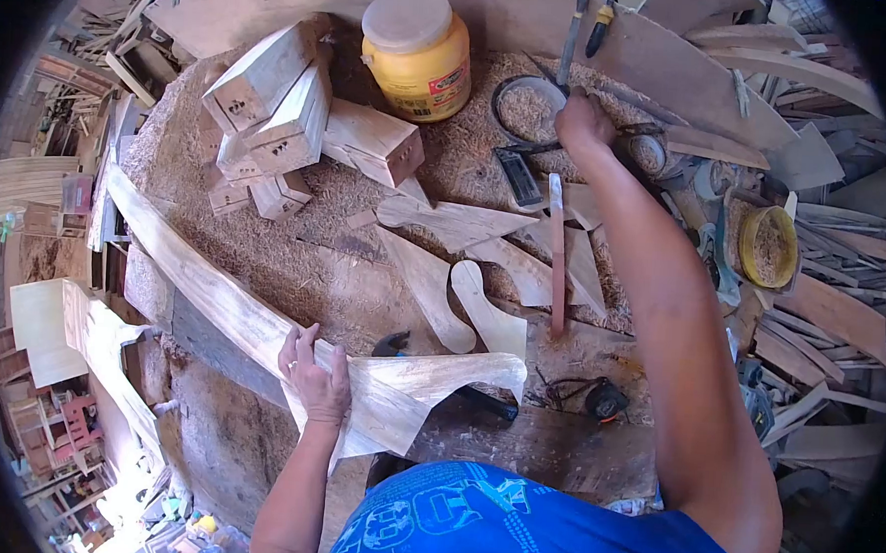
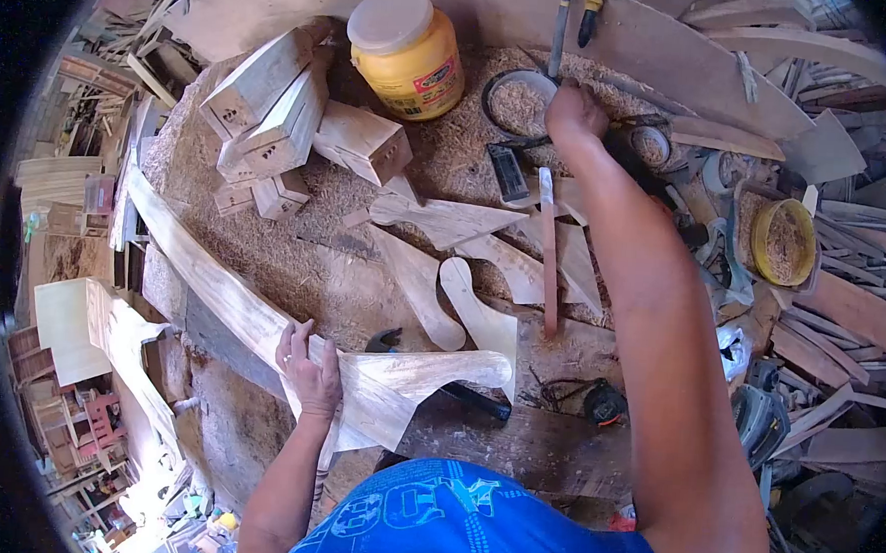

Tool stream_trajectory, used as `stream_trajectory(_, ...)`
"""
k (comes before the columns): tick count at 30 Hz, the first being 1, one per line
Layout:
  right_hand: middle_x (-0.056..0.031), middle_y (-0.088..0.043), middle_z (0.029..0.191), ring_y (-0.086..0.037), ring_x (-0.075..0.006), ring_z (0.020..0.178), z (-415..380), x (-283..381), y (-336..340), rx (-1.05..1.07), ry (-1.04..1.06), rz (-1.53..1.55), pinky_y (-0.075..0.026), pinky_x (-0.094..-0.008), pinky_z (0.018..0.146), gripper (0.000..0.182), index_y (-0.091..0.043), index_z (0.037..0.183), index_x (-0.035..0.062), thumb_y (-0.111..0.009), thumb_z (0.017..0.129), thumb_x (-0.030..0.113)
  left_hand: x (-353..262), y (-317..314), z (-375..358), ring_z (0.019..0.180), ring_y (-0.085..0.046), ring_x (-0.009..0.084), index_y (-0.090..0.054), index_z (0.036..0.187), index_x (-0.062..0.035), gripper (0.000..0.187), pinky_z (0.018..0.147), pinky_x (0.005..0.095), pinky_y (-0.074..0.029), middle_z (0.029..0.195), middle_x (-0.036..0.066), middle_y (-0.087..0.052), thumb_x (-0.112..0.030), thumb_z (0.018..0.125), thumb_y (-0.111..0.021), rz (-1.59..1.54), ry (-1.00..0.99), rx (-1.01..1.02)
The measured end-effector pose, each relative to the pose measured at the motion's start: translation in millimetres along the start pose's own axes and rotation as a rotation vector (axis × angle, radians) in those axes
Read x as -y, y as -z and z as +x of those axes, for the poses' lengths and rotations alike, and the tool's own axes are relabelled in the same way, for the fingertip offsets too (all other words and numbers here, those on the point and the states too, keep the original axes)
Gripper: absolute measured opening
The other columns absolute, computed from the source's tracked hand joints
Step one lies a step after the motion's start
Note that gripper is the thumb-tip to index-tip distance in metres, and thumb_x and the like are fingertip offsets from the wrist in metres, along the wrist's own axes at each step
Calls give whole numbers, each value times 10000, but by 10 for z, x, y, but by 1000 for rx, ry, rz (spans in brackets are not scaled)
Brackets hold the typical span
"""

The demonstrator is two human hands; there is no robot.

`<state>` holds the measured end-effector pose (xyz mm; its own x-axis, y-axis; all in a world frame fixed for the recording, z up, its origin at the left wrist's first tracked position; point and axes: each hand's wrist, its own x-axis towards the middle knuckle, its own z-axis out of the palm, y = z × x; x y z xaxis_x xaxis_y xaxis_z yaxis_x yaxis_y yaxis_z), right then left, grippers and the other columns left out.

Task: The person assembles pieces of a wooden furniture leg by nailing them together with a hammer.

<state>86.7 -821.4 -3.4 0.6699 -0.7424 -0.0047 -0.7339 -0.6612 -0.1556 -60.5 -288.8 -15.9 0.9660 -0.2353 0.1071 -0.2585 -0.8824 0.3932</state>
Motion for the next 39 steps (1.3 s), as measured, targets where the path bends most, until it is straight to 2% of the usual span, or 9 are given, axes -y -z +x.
stream_trajectory(10, -223, -697, 1182, -674, -398, 1118, 157, -4, 190, 159, 51, -100, -549, -498, 932, 254, -711, 1098, 26, -582, 929, 163, -13, 31, -4, 1332, -418, 366, -597, 1294, -18, 508, 1144, 470, -258, 1260, 186, -608, -279, 867, -687, -5, -15, -1)
stream_trajectory(12, -250, -699, 1146, -676, -410, 1098, 153, -116, 151, 76, 12, -14, -547, -504, 923, 265, -723, 1077, 17, -595, 912, 179, -7, 29, -10, 1332, -421, 365, -600, 1289, -20, 507, 1141, 468, -262, 1254, 185, -613, -290, 869, -686, 0, -16, 1)
stream_trajectory(17, -293, -691, 1083, -665, -445, 1062, -193, -83, 332, 48, 184, -15, -528, -528, 904, 281, -720, 1020, -46, -574, 898, 161, -27, 74, 0, 1317, -446, 367, -621, 1257, -29, 507, 1136, 456, -257, 1257, 211, -616, -359, 878, -681, -14, 49, -34)
stream_trajectory(19, -284, -694, 1042, -671, -441, 1030, -508, -46, 338, -33, 394, -12, -528, -528, 883, 264, -702, 1024, -30, -563, 905, 161, -27, 75, 14, 1312, -446, 366, -627, 1249, -40, 498, 1133, 453, -254, 1242, 225, -617, -362, 874, -690, -57, 13, -39)
stream_trajectory(23, -262, -696, 990, -666, -441, 989, -1553, 385, 296, 277, 435, 439, -525, -518, 852, 272, -649, 1133, 28, -560, 915, 164, 4, 38, 4, 1309, -478, 348, -622, 1257, -56, 471, 1126, 445, -273, 1255, 207, -617, -321, 875, -697, 6, 22, -55)
stream_trajectory(25, -266, -687, 1024, -684, -401, 980, -1984, 677, 285, 507, 605, 405, -523, -455, 845, 285, -630, 1165, -12, -547, 916, 98, -25, 45, 11, 1312, -478, 345, -625, 1256, -63, 472, 1126, 445, -276, 1250, 208, -623, -329, 873, -696, 11, 19, -73)
stream_trajectory(31, -266, -690, 994, -668, -420, 978, -2389, 1103, -196, 438, 745, 469, -521, -484, 850, 275, -654, 1133, 5, -536, 904, 100, -21, 60, 13, 1312, -485, 335, -628, 1252, -63, 460, 1126, 440, -280, 1252, 200, -628, -329, 882, -685, 22, 31, -77)
stream_trajectory(36, -260, -692, 1023, -663, -419, 996, -2334, 1301, -81, 742, 569, 612, -518, -467, 857, 287, -672, 1133, -4, -529, 910, 108, -40, 105, 43, 1307, -491, 324, -632, 1242, -59, 453, 1126, 443, -289, 1256, 198, -619, -306, 868, -706, -24, 55, -65)
stream_trajectory(39, -256, -694, 1020, -667, -416, 982, -2384, 1376, -218, 647, 656, 733, -517, -454, 859, 301, -671, 1156, 7, -526, 908, 100, -62, 132, 35, 1304, -493, 321, -633, 1238, -55, 457, 1124, 442, -295, 1262, 200, -610, -295, 859, -719, -35, 68, -59)
